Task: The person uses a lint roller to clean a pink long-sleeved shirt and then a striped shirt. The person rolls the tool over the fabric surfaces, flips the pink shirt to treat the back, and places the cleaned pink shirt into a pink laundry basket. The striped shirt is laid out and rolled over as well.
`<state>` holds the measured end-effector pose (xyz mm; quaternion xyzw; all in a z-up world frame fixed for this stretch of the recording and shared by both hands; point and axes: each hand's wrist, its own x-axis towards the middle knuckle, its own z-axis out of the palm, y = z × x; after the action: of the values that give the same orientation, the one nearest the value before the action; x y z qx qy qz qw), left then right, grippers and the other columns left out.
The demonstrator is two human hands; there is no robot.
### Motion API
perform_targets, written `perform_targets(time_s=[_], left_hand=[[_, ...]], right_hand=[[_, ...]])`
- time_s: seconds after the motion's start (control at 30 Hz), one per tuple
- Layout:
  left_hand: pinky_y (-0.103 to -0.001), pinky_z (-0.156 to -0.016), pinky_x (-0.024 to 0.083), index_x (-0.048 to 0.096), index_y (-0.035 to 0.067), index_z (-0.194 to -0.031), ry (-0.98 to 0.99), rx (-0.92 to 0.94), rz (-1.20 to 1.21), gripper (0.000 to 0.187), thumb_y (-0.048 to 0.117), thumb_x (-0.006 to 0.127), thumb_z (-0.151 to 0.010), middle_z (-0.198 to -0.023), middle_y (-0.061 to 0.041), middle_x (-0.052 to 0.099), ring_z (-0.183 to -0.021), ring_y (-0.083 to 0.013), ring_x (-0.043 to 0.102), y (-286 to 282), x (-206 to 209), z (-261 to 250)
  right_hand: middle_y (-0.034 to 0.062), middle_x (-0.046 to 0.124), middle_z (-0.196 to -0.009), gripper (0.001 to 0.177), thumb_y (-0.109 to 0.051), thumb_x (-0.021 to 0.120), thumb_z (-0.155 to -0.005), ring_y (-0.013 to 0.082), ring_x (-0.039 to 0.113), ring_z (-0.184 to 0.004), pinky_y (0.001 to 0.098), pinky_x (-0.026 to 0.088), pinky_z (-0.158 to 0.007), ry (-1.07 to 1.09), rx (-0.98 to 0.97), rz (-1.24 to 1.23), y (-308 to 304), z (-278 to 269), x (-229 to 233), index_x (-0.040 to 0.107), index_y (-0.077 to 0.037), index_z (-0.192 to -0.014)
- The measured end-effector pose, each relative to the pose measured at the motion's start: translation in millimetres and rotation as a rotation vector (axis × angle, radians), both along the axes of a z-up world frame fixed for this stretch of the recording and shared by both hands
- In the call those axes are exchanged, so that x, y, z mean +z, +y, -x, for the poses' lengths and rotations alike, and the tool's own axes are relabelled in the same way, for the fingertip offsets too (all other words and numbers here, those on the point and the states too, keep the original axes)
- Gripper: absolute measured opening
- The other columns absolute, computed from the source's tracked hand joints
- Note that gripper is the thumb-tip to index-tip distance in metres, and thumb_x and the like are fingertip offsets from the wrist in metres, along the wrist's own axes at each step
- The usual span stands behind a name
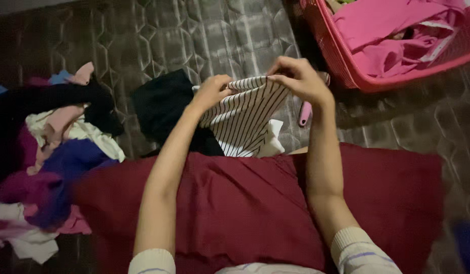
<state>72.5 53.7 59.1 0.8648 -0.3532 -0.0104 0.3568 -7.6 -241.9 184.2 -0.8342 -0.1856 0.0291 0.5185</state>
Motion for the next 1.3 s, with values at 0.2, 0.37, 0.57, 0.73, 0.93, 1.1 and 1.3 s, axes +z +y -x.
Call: perform_targets(time_s=[0.2,0.37,0.57,0.73,0.93,1.1,1.3], left_hand=[[-0.048,-0.082,0.049,0.06,0.0,-0.105,-0.242,0.052,-0.036,0.032,0.008,0.077,-0.079,-0.102,-0.017,0.063,-0.1,-0.0391,0.061,46,50,39],[-0.046,-0.08,0.05,0.06,0.002,-0.107,-0.4,0.07,-0.047,0.03,0.009,0.078,-0.083,-0.101,-0.015,0.061,-0.1,-0.0383,0.06,81,109,80],[-0.043,-0.083,0.052,0.065,0.004,-0.114,-0.588,0.182,0.041,0.013,0.002,0.067,-0.102,-0.102,-0.012,0.065,-0.098,-0.0342,0.063,106,155,124],[-0.04,-0.065,0.05,0.065,0.0,-0.108,-0.644,0.479,0.193,0.012,0.011,0.061,-0.112,-0.094,-0.015,0.069,-0.078,-0.0319,0.068,110,164,143],[-0.04,-0.063,0.049,0.065,-0.002,-0.101,-0.396,0.457,0.266,0.023,0.017,0.06,-0.113,-0.08,-0.016,0.067,-0.071,-0.0284,0.069,127,165,155],[-0.038,-0.07,0.055,0.07,0.002,-0.102,-0.313,0.374,0.087,0.018,0.017,0.063,-0.108,-0.088,-0.015,0.072,-0.078,-0.029,0.073,129,157,167],[-0.042,-0.065,0.054,0.07,0.0,-0.093,-0.192,0.362,-0.089,0.036,0.031,0.086,-0.083,-0.081,-0.018,0.071,-0.075,-0.0351,0.071,133,154,185]], right_hand=[[0.0033,0.064,-0.079,0.031,-0.013,0.082,-0.086,0.0081,0.053,-0.069,0.0262,0.043,-0.06,-0.075,0.077,0.112,-6,31,32,0.07,-0.003,-0.113],[0.0095,0.068,-0.095,0.035,-0.006,0.086,-0.08,0.0189,0.065,-0.083,0.0334,0.053,-0.072,-0.416,-0.022,0.267,8,40,25,0.071,0.002,-0.111],[0.0141,0.061,-0.092,0.019,0.002,0.082,-0.086,0.0256,0.063,-0.079,0.0361,0.051,-0.069,-0.618,-0.218,0.226,33,39,16,0.068,0.005,-0.1],[0.016,0.057,-0.092,0.016,0.001,0.074,-0.1,0.0196,0.06,-0.073,0.0337,0.048,-0.067,-0.521,-0.215,0.235,48,40,18,0.059,0.008,-0.101],[0.0199,0.068,-0.118,0.077,-0.039,0.093,-0.075,0.03,0.064,-0.1,0.047,0.054,-0.081,-0.167,0.029,0.422,75,19,-36,0.058,-0.003,-0.133],[0.0133,0.066,-0.136,0.078,-0.042,0.08,-0.076,0.0287,0.064,-0.12,0.0476,0.047,-0.104,0.209,0.513,0.351,112,4,-154,0.054,-0.01,-0.142],[0.0133,0.074,-0.11,0.04,-0.028,0.062,-0.097,0.0203,0.067,-0.091,0.0385,0.055,-0.082,0.425,0.534,0.268,184,26,-284,0.068,-0.002,-0.127]])
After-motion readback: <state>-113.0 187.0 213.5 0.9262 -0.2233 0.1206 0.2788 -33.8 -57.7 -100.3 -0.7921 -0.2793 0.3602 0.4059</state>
